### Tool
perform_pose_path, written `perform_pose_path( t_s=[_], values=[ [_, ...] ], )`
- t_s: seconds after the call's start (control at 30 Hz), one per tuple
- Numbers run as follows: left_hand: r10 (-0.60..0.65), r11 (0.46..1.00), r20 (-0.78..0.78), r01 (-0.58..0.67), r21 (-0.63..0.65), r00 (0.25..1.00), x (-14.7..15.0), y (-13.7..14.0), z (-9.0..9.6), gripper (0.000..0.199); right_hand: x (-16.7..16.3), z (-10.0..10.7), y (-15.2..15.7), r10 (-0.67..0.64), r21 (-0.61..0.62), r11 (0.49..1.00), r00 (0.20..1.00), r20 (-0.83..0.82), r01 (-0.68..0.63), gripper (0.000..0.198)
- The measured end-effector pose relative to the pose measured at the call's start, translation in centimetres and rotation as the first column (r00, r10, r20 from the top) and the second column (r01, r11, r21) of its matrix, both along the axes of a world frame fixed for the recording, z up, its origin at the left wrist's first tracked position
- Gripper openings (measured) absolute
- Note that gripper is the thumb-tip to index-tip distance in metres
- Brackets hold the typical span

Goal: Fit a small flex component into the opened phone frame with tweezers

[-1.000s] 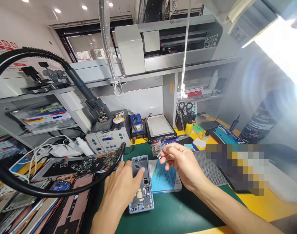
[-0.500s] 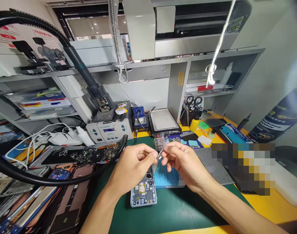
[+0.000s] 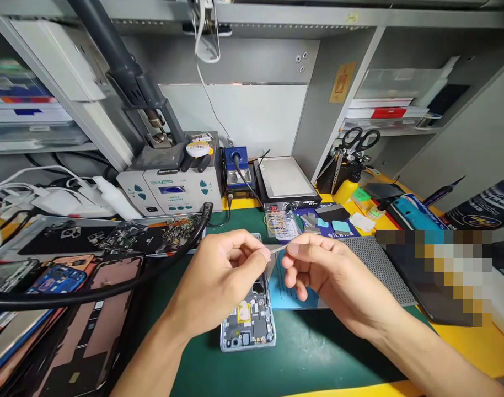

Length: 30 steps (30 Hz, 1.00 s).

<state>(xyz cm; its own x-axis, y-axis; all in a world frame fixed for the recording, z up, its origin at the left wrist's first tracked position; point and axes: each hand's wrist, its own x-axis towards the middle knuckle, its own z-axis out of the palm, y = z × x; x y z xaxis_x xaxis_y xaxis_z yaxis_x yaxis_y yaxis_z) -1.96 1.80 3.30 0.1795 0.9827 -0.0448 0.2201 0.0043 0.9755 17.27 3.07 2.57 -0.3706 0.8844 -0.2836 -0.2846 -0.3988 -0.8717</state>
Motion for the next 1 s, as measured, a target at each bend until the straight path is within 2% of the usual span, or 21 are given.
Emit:
perform_pose_path(
  t_s=[0.1, 0.2, 0.3, 0.37, 0.47, 0.67, 0.83, 1.0],
  values=[
    [-0.008, 1.000, 0.010, 0.009, -0.017, 1.000, -0.5, -0.2, -0.1, 0.018, 0.2, 0.1, 0.5, 0.050, -0.046, 0.998, 0.999, 0.000, -0.050, 0.017],
    [-0.010, 0.999, 0.026, 0.011, -0.043, 1.000, -0.8, -0.1, -0.2, 0.020, 0.6, 0.0, 0.9, 0.032, -0.052, 0.998, 0.999, 0.010, -0.032, 0.017],
    [-0.020, 0.994, 0.037, 0.024, -0.109, 0.999, -0.8, 0.2, -0.3, 0.021, 0.9, -0.2, 0.9, -0.006, 0.066, 0.998, 0.991, 0.132, -0.003, 0.015],
    [-0.029, 0.988, 0.043, 0.035, -0.153, 0.999, -0.8, 0.3, -0.4, 0.022, 1.0, -0.4, 0.8, 0.016, 0.145, 0.988, 0.972, 0.235, -0.051, 0.019],
    [-0.046, 0.982, 0.051, 0.054, -0.183, 0.998, -0.6, 0.4, -0.5, 0.023, 1.0, -0.5, 0.5, 0.060, 0.174, 0.977, 0.947, 0.315, -0.120, 0.021],
    [-0.088, 0.964, 0.095, 0.109, -0.243, 0.992, -0.8, 0.4, -0.5, 0.025, 0.9, -0.5, 0.6, 0.077, 0.154, 0.981, 0.962, 0.262, -0.120, 0.024],
    [-0.074, 0.944, 0.155, 0.119, -0.308, 0.985, -1.1, 0.6, -0.7, 0.027, 1.0, -0.3, 0.3, 0.098, 0.196, 0.969, 0.966, 0.239, -0.147, 0.017],
    [-0.103, 0.937, 0.264, 0.182, -0.297, 0.959, -1.3, 0.5, -0.6, 0.029, 0.7, 0.2, 0.1, 0.055, 0.239, 0.962, 0.952, 0.303, -0.132, 0.017]
  ],
)
